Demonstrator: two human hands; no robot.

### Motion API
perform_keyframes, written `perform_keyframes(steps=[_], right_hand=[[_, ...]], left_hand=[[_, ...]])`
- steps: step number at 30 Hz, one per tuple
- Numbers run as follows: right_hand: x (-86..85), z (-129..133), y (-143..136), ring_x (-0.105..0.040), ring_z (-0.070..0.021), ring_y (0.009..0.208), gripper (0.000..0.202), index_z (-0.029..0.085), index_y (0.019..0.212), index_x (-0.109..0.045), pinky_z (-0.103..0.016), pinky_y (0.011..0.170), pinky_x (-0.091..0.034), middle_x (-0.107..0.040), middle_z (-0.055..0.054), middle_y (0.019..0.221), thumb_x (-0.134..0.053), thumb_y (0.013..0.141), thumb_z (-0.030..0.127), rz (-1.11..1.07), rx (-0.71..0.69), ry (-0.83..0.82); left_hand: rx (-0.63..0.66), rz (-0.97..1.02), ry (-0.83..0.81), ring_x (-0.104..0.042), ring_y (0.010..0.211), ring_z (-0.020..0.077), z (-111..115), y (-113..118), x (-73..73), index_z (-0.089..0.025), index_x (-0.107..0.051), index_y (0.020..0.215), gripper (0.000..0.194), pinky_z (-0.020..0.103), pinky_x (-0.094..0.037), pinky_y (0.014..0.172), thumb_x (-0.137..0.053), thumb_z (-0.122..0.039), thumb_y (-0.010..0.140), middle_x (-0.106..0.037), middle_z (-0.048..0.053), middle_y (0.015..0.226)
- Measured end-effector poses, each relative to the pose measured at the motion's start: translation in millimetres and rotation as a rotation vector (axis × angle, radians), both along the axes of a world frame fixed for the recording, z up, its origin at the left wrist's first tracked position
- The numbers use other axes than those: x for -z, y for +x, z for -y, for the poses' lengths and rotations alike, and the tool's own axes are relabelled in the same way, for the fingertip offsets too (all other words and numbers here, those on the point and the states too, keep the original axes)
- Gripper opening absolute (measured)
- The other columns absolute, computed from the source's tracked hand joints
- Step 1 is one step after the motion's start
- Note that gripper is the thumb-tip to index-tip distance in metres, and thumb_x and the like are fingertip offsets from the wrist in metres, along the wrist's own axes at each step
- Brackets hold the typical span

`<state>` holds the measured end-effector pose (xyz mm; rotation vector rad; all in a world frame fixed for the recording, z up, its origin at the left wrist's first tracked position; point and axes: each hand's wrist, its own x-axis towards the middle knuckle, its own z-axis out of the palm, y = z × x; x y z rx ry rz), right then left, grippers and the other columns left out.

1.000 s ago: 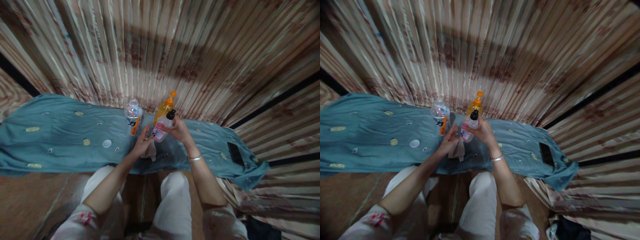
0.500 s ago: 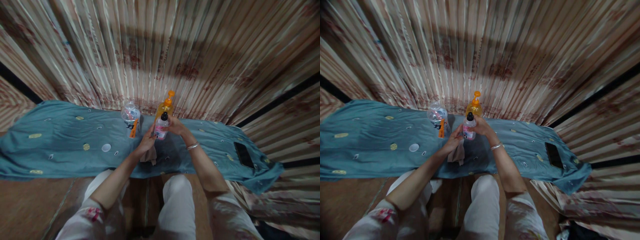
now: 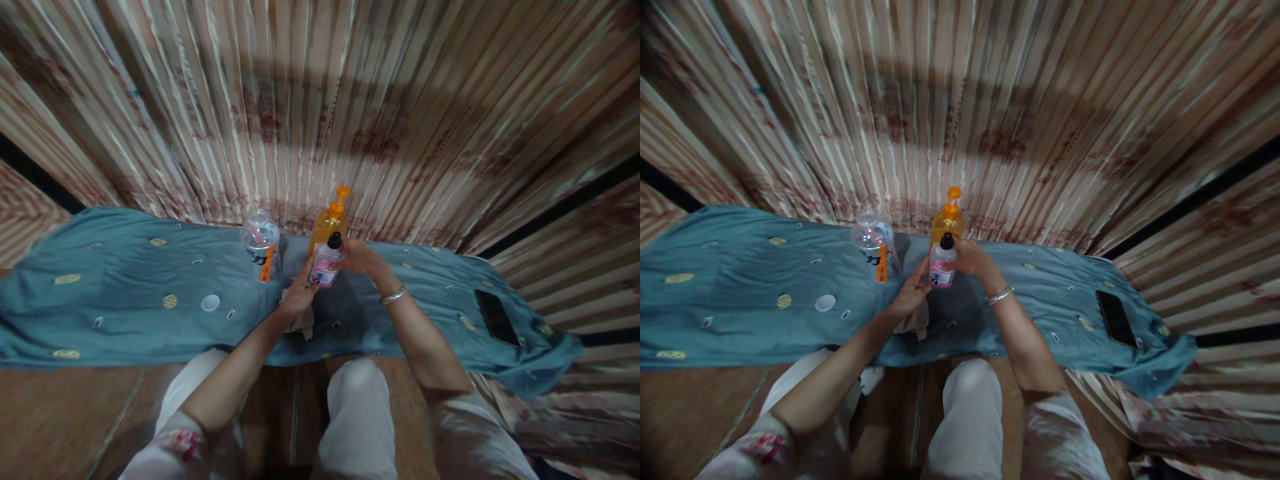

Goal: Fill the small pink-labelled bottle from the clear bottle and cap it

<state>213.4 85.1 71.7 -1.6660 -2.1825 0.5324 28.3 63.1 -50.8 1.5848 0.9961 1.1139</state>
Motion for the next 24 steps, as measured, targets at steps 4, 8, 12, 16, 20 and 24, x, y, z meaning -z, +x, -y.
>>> perform_keyframes(steps=[4, 8, 12, 16, 20, 24], right_hand=[[-1.1, 5, -1, -0.07, -0.0303, 0.099, 0.05, 0.014, 0.114, -0.067, -0.038, 0.088, -0.05, -0.076, -0.017, 0.104, -0.085, 0.07, 0.029, 0.138, 0.094, 0.047], [3.7, 11, -6, -0.07, -0.0292, 0.102, 0.052, 0.015, 0.121, -0.064, -0.037, 0.087, -0.05, -0.076, -0.017, 0.108, -0.082, 0.075, 0.032, 0.196, 0.14, 0.079], [8.4, 18, -9, -0.071, -0.0292, 0.105, 0.059, 0.014, 0.129, -0.061, -0.037, 0.089, -0.051, -0.076, -0.016, 0.113, -0.081, 0.076, 0.031, 0.189, 0.166, 0.111], [11.6, 25, -9, -0.072, -0.0278, 0.104, 0.068, 0.016, 0.138, -0.056, -0.037, 0.089, -0.052, -0.076, -0.014, 0.113, -0.08, 0.077, 0.032, 0.151, 0.196, 0.146], [16.5, 38, -8, -0.072, -0.0294, 0.104, 0.075, 0.015, 0.145, -0.05, -0.04, 0.088, -0.055, -0.076, -0.016, 0.114, -0.078, 0.08, 0.04, 0.096, 0.26, 0.19], [23.3, 59, -13, -0.071, -0.0326, 0.11, 0.074, 0.01, 0.146, -0.049, -0.046, 0.092, -0.055, -0.073, -0.022, 0.12, -0.074, 0.082, 0.04, 0.041, 0.329, 0.23]], left_hand=[[0.018, -0.015, -0.05, -0.044, 0.15, 0.0233, 1, 2, -4.2, -0.029, -0.059, 0.138, 0.066, 0.053, -0.035, 0.124, -0.059, -0.01, 0.075, -0.065, 0.004, 0.142], [0.015, -0.016, -0.034, -0.049, 0.146, 0.0225, 3, 2, -6.5, -0.03, -0.061, 0.134, 0.064, 0.054, -0.03, 0.126, -0.059, -0.01, 0.074, -0.068, 0.003, 0.138], [0.001, -0.015, -0.034, -0.042, 0.151, 0.0211, 4, 2, -5.2, -0.029, -0.055, 0.141, 0.069, 0.052, -0.029, 0.127, -0.055, -0.008, 0.076, -0.063, 0.004, 0.146], [-0.017, -0.012, -0.037, -0.038, 0.153, 0.0235, 7, 2, -6.4, -0.025, -0.049, 0.148, 0.074, 0.052, -0.025, 0.129, -0.053, -0.006, 0.077, -0.051, 0.007, 0.158], [-0.036, -0.037, -0.046, -0.042, 0.151, 0.0286, 16, -10, -11.3, -0.022, -0.051, 0.147, 0.069, 0.056, -0.029, 0.126, -0.056, -0.01, 0.08, -0.047, 0.012, 0.16], [-0.052, -0.069, -0.045, -0.053, 0.142, 0.0292, 28, -47, -17.3, -0.022, -0.055, 0.143, 0.067, 0.054, -0.04, 0.12, -0.061, -0.014, 0.077, -0.052, 0.013, 0.155]])
